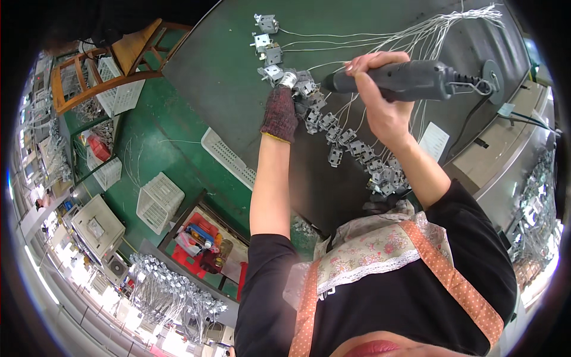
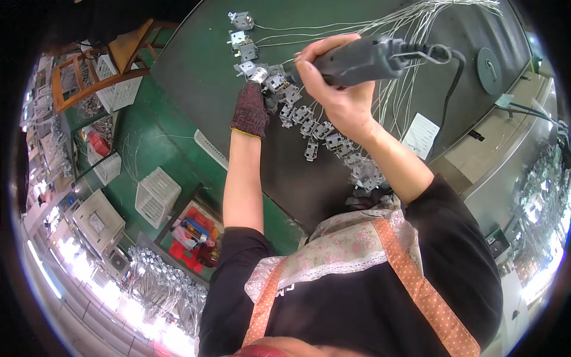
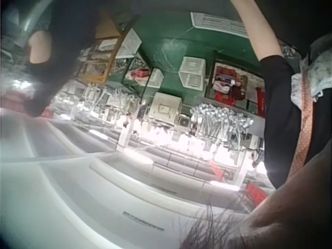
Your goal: The person uses a power tool on a series of small metal components, then gathers the components and their attached wires and moves to a machine. They repeatedly pick up the components one at a time, place them into a slot on the machine to be processed, and then remove them.
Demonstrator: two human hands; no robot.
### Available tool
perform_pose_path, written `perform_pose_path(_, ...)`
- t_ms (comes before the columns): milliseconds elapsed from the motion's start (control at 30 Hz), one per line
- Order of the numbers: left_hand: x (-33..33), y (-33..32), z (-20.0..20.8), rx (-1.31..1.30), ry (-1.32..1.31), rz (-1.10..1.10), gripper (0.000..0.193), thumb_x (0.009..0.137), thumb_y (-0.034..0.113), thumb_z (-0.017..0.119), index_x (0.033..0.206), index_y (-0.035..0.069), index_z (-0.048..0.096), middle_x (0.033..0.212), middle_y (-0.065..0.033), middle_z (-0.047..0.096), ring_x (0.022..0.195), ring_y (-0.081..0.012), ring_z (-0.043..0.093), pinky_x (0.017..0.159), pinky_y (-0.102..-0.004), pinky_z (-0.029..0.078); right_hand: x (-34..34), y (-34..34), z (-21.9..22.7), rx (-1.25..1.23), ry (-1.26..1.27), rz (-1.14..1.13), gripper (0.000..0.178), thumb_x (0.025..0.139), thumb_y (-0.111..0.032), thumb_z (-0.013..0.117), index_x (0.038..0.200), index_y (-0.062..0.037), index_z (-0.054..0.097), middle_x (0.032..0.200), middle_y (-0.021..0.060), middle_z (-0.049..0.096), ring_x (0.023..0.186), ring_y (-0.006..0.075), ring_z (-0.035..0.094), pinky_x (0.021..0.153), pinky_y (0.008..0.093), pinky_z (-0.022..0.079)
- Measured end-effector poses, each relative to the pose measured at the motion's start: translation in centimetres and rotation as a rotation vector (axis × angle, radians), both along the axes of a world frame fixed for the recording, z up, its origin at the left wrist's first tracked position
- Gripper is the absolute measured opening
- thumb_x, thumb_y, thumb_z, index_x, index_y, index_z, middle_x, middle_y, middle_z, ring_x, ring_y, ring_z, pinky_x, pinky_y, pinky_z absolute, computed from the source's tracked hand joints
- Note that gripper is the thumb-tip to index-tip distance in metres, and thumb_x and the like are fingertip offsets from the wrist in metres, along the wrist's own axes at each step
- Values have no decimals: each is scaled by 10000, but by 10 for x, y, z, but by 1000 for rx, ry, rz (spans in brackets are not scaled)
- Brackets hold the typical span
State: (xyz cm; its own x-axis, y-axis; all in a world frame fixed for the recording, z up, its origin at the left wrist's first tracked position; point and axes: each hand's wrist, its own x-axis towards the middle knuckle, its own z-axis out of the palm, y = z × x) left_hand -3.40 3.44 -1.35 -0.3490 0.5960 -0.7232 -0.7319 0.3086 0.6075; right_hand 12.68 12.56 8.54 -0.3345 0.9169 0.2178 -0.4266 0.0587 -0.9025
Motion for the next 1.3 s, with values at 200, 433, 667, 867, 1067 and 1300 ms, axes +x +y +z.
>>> perform_pose_path(200,-3,3,2,-7,-39,0,268,975,318,649,1082,82,719,943,-45,734,786,-160,697,672,-287,559,-9,-2,-4,-25,-17,12,259,886,51,726,1076,-9,561,961,75,688,897,145,673,800,298,559)
perform_pose_path(433,-5,2,-9,6,-59,14,266,963,306,662,1113,91,707,984,-58,732,811,-175,699,686,-313,567,-10,3,-14,-114,7,-45,189,912,25,713,1054,-1,591,952,76,691,899,154,684,810,298,562)
perform_pose_path(667,-4,2,-13,70,-17,-11,286,1000,305,605,1093,60,719,985,-65,743,833,-157,715,670,-296,567,-8,10,-16,-150,22,-33,140,930,5,704,1031,16,608,953,81,691,916,171,695,847,322,565)
perform_pose_path(867,28,-24,0,-149,1217,-507,387,922,277,619,1236,51,622,1035,-199,685,881,-404,667,803,-487,539,-14,20,-6,-146,34,-97,121,911,-14,725,989,16,637,935,59,688,879,132,674,808,300,547)
perform_pose_path(1067,64,-44,51,-213,1630,-570,390,910,213,647,1267,60,610,1156,-241,653,944,-436,662,792,-508,535,-43,18,-45,-193,-304,38,124,896,-100,767,890,-30,664,775,-38,625,709,47,556,644,244,448)
perform_pose_path(1300,-34,-36,10,-169,2005,-505,380,922,179,667,1296,114,650,1281,-203,640,1142,-396,623,937,-486,522,-44,-4,-50,-151,-350,125,139,904,-102,758,874,-33,641,749,-45,600,684,40,534,626,242,440)
